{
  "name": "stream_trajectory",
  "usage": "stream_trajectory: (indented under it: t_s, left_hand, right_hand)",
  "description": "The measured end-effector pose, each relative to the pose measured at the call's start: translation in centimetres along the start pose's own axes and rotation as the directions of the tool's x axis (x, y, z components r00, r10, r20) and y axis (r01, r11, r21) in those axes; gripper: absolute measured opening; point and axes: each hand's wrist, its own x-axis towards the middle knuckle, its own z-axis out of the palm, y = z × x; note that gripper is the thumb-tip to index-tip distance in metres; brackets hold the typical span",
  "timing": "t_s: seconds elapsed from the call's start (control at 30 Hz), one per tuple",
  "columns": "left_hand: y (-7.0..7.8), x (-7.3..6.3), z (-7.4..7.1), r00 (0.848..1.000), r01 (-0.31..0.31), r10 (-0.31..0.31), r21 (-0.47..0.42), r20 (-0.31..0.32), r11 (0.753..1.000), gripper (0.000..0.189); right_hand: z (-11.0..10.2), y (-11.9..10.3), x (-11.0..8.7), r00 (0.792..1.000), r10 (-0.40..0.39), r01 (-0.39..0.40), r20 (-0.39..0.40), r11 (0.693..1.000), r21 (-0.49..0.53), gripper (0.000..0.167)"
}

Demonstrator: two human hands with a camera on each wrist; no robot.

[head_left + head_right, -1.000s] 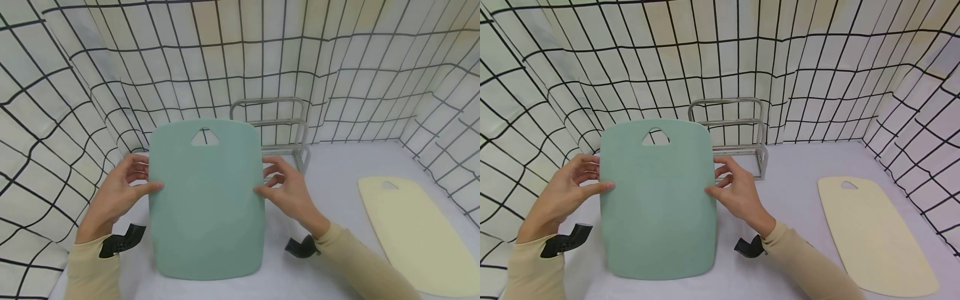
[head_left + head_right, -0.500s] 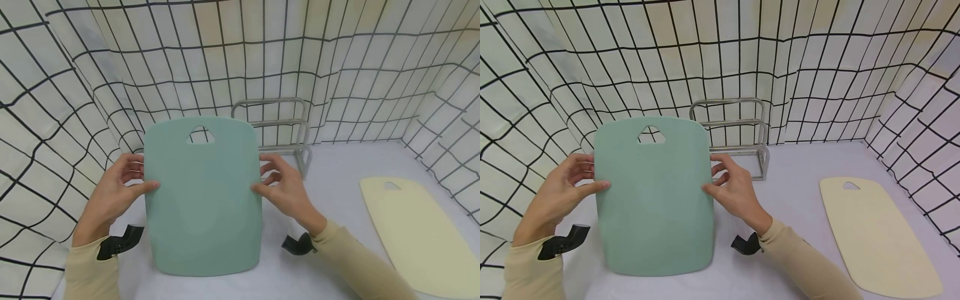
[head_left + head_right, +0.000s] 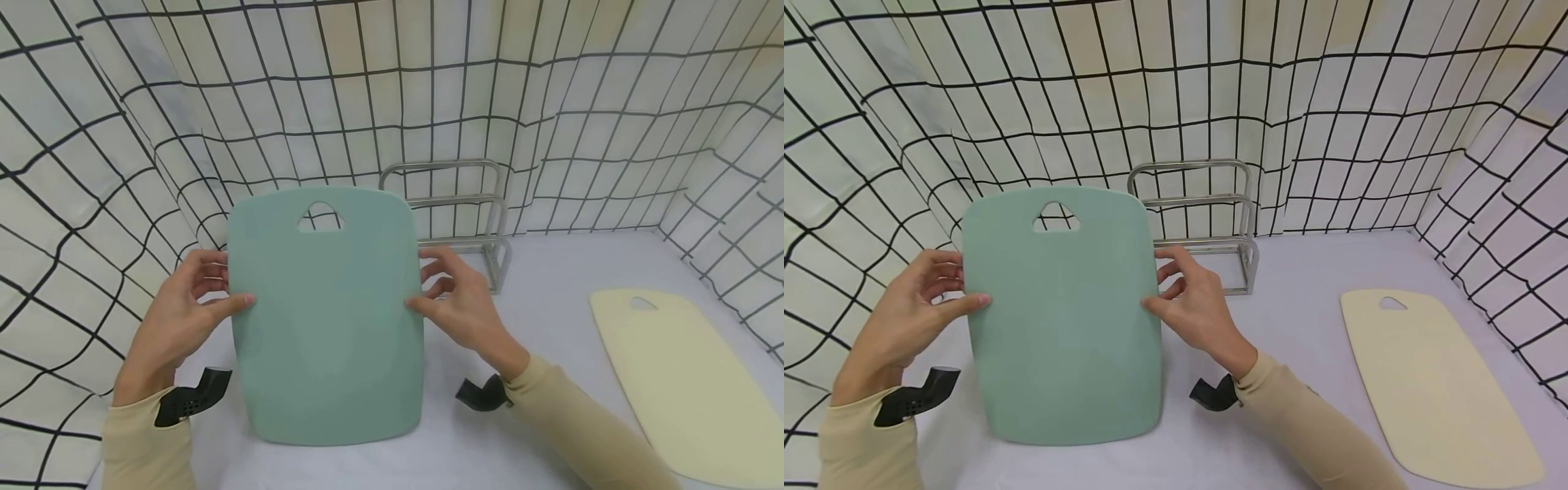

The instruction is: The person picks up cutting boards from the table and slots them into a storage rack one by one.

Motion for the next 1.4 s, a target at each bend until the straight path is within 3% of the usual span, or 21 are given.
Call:
stream_trajectory:
  t_s: [0.33, 0.53, 1.07, 1.4]
  left_hand:
    - [0.0, -0.2, -0.3, 0.999, 0.038, -0.038, -0.007, -0.006, 0.999, 0.072]
    - [0.1, -0.2, -0.5, 0.999, 0.013, -0.013, 0.007, -0.037, 1.000, 0.070]
    - [-0.2, -0.5, -0.9, 0.994, 0.005, -0.007, -0.014, -0.113, 1.000, 0.069]
    - [-0.2, -0.5, -0.9, 0.988, 0.034, -0.039, -0.037, -0.147, 0.999, 0.065]
  right_hand:
    - [0.2, -0.5, 0.5, 1.000, 0.003, -0.003, 0.014, 1.000, -0.010, 0.066]
    - [0.3, -0.8, 0.8, 1.000, 0.008, -0.007, 0.014, 1.000, -0.025, 0.066]
    - [1.0, -1.2, 1.4, 0.998, -0.062, 0.062, 0.000, 0.997, -0.038, 0.061]
    - [1.1, -1.7, 1.7, 0.996, -0.085, 0.084, -0.002, 0.996, -0.042, 0.060]
